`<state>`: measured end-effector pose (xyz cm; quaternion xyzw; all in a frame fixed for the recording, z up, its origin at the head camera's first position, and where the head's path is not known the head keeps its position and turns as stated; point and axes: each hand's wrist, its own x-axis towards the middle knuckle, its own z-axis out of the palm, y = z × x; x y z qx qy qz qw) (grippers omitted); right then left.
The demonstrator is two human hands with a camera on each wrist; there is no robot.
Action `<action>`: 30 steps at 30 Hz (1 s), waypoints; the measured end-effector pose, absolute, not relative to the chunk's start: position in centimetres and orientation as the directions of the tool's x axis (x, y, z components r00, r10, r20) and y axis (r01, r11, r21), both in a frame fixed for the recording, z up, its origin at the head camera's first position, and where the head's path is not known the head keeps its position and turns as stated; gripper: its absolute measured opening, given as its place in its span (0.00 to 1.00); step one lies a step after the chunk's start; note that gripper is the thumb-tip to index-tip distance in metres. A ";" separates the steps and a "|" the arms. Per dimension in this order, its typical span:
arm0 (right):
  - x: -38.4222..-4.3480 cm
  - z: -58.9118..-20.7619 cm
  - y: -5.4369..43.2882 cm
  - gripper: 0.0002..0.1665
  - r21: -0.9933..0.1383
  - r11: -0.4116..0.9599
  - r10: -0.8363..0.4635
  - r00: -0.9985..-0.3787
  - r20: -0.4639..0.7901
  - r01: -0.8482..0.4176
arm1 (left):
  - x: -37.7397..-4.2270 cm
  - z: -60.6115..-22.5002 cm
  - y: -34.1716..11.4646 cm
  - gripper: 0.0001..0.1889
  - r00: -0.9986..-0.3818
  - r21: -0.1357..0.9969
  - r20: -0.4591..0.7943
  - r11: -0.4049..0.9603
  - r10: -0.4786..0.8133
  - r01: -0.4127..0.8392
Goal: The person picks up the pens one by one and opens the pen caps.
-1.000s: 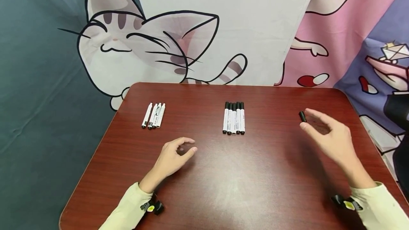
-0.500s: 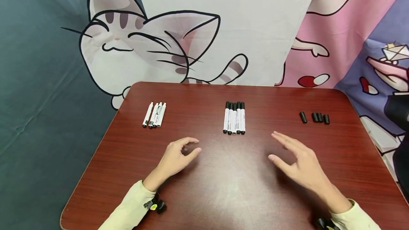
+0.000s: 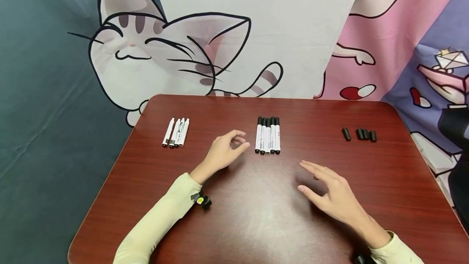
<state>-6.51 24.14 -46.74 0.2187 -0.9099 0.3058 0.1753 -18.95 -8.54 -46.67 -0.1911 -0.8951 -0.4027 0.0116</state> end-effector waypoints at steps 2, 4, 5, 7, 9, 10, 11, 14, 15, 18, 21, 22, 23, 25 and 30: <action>-6.6 -46.8 24.0 0.40 -0.482 0.714 -0.296 -0.842 0.450 -0.508 | -19.8 -46.8 -7.9 0.22 -0.933 0.698 0.148 0.633 0.329 0.334; -6.6 -46.8 23.9 0.39 -0.485 0.710 -0.299 -0.842 0.448 -0.510 | -20.5 -47.0 -7.3 0.24 -0.938 0.681 0.120 0.661 0.324 0.315; -6.6 -46.8 23.9 0.38 -0.487 0.707 -0.301 -0.842 0.448 -0.512 | -20.8 -47.1 -6.9 0.24 -0.941 0.675 0.103 0.673 0.322 0.304; -6.6 -46.8 23.8 0.37 -0.490 0.704 -0.304 -0.841 0.447 -0.514 | -21.4 -47.3 -6.3 0.24 -0.946 0.673 0.069 0.685 0.316 0.278; -6.5 -46.8 23.7 0.37 -0.494 0.698 -0.304 -0.839 0.451 -0.518 | -21.9 -47.4 -5.6 0.24 -0.951 0.680 0.032 0.691 0.308 0.247; -6.5 -46.9 23.6 0.37 -0.496 0.695 -0.304 -0.838 0.453 -0.520 | -22.1 -47.4 -5.3 0.24 -0.953 0.685 0.013 0.692 0.302 0.229; -6.6 -46.9 23.6 0.36 -0.500 0.689 -0.305 -0.836 0.456 -0.524 | -22.3 -47.4 -5.0 0.24 -0.955 0.689 -0.003 0.693 0.297 0.213; -6.6 -47.0 23.4 0.36 -0.507 0.675 -0.306 -0.829 0.469 -0.536 | -23.0 -47.4 -4.3 0.24 -0.961 0.681 -0.047 0.713 0.272 0.168; -6.6 -47.0 23.4 0.35 -0.510 0.671 -0.307 -0.827 0.471 -0.539 | -23.1 -47.4 -4.1 0.24 -0.964 0.672 -0.057 0.724 0.261 0.157; -6.6 -47.1 23.3 0.35 -0.511 0.664 -0.309 -0.823 0.477 -0.546 | -23.6 -47.5 -3.8 0.24 -0.971 0.646 -0.080 0.754 0.225 0.121; -6.5 -47.2 23.4 0.34 -0.512 0.665 -0.310 -0.825 0.473 -0.543 | -23.9 -47.9 -3.5 0.24 -0.977 0.630 -0.088 0.770 0.194 0.096; -6.5 -47.1 23.4 0.34 -0.514 0.665 -0.311 -0.826 0.470 -0.542 | -23.9 -48.0 -3.5 0.23 -0.978 0.626 -0.091 0.774 0.187 0.090; -6.5 -47.1 23.4 0.34 -0.516 0.666 -0.312 -0.829 0.464 -0.539 | -23.9 -48.2 -3.4 0.23 -0.979 0.623 -0.094 0.778 0.182 0.085; -6.4 -47.1 23.4 0.34 -0.516 0.667 -0.314 -0.831 0.460 -0.537 | -23.9 -48.5 -3.3 0.24 -0.979 0.617 -0.098 0.783 0.178 0.080; -6.2 -47.3 23.5 0.33 -0.517 0.667 -0.317 -0.832 0.455 -0.537 | -23.9 -49.2 -2.9 0.24 -0.980 0.608 -0.099 0.790 0.171 0.077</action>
